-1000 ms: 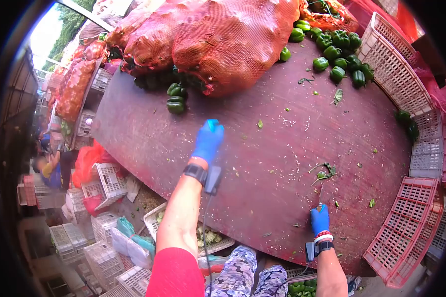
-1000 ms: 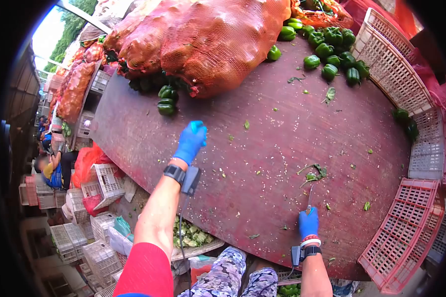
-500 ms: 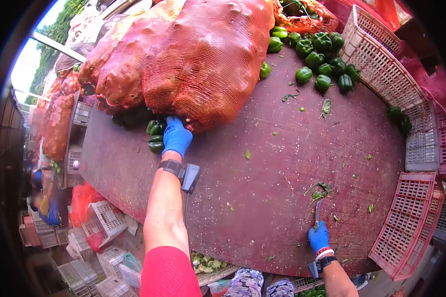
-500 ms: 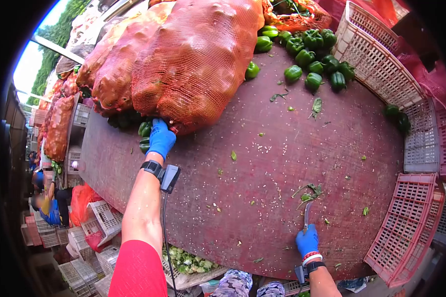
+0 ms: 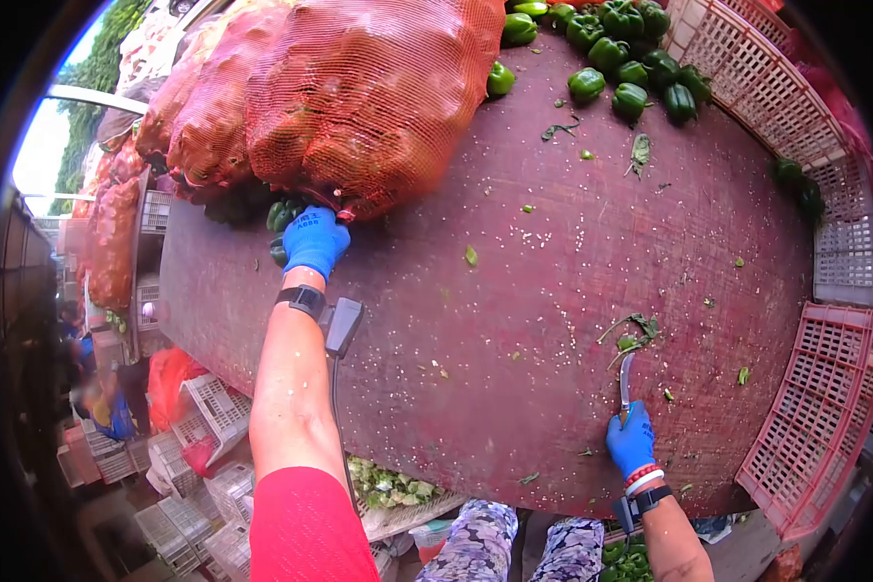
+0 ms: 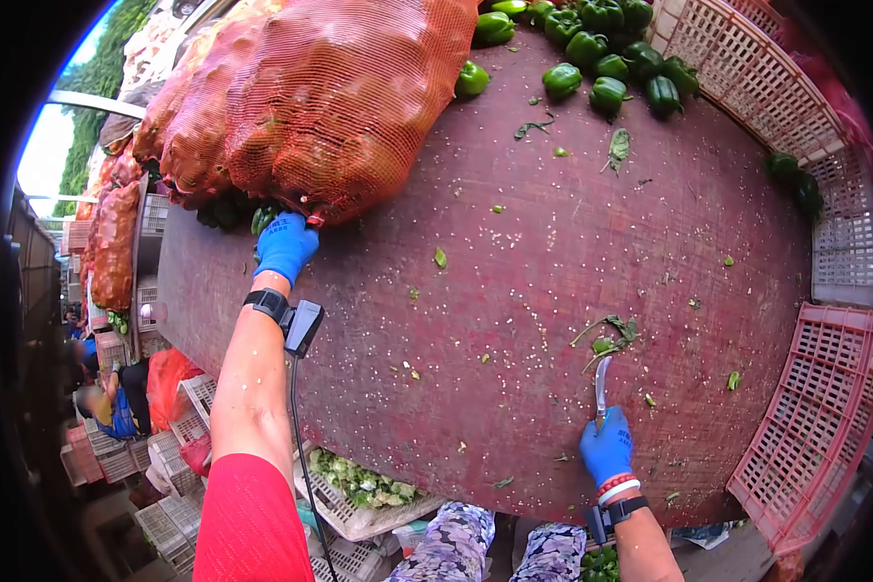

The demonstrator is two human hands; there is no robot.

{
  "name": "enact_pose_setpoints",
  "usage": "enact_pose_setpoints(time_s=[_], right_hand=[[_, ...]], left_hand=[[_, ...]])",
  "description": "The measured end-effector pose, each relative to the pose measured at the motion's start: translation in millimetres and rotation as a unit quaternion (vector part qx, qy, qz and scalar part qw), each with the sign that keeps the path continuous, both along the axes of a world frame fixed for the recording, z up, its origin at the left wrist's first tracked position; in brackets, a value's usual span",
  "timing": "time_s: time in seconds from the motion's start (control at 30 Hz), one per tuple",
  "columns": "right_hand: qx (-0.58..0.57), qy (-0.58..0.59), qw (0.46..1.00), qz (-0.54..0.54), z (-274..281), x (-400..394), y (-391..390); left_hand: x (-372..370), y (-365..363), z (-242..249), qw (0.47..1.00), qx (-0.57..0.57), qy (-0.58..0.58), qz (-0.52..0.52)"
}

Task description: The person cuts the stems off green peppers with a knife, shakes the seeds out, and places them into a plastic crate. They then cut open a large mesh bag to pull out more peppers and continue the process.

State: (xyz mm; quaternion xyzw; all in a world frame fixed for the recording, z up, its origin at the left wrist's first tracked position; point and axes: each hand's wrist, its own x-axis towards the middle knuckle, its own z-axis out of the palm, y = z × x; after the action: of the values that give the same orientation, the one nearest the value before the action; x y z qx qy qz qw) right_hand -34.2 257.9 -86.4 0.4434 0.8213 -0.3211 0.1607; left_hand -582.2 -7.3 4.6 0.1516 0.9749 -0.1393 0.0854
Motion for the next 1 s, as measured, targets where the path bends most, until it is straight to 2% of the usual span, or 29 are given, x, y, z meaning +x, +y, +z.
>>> enact_pose_setpoints(time_s=[0.1,0.23,0.3,0.37,0.43,0.47,0.5,0.57,0.67,0.73,0.77,0.8,0.83,0.9,0.93,0.97,1.0], right_hand=[[-0.005,0.007,1.0,0.008,4.8,-1.4,0.9],[-0.024,0.012,1.0,0.004,7.1,2.6,4.1],[-0.038,0.037,0.999,0.01,1.7,8.7,7.8],[-0.068,0.062,0.996,-0.016,2.4,14.7,9.4],[-0.109,0.094,0.988,-0.052,9.5,16.6,14.2],[-0.099,0.092,0.989,-0.06,-6.0,26.7,15.3],[-0.157,0.125,0.975,-0.098,-2.6,29.6,23.2],[-0.268,0.185,0.928,-0.179,7.0,30.2,36.1],[-0.367,0.234,0.881,-0.188,-23.3,44.4,58.4],[-0.389,0.259,0.857,-0.218,-36.9,56.8,63.1],[-0.386,0.261,0.85,-0.247,-26.4,50.0,66.6],[-0.383,0.263,0.841,-0.276,-16.1,42.8,70.3],[-0.367,0.27,0.852,-0.26,-9.4,37.2,73.2],[-0.333,0.283,0.871,-0.226,4.2,24.6,78.4],[-0.355,0.291,0.862,-0.214,19.1,9.5,82.2],[-0.375,0.299,0.854,-0.201,38.1,-11.6,84.9],[-0.393,0.304,0.847,-0.187,50.7,-31.6,84.2]], left_hand=[[31.7,20.2,26.9,1.0,-0.009,-0.006,0.012],[70.8,41.3,30.1,0.999,0.041,0.012,-0.027],[110.5,76.4,36.4,0.997,0.067,0.005,-0.033],[157.1,120.6,26.9,0.986,0.152,0.049,-0.042],[208.7,190.1,38.6,0.979,0.199,0.037,-0.036],[227.3,220.8,38.2,0.968,0.243,0.018,-0.052],[243.9,246.6,33.4,0.956,0.285,-0.003,-0.068],[266.6,292.5,15.7,0.953,0.288,-0.066,-0.069],[287.0,313.8,-4.0,0.923,0.373,-0.085,-0.039],[298.7,296.5,-12.5,0.889,0.448,0.0,-0.09],[300.3,281.9,-13.4,0.867,0.483,0.046,-0.115],[300.8,265.3,-13.0,0.869,0.472,0.095,-0.115],[298.3,250.4,-12.4,0.869,0.46,0.143,-0.115],[287.7,232.9,-8.5,0.82,0.561,0.1,0.064],[272.6,226.3,-8.8,0.754,0.631,0.015,0.181],[250.3,222.3,-10.2,0.665,0.683,-0.069,0.293],[232.3,216.1,-14.9,0.554,0.715,-0.153,0.398]])
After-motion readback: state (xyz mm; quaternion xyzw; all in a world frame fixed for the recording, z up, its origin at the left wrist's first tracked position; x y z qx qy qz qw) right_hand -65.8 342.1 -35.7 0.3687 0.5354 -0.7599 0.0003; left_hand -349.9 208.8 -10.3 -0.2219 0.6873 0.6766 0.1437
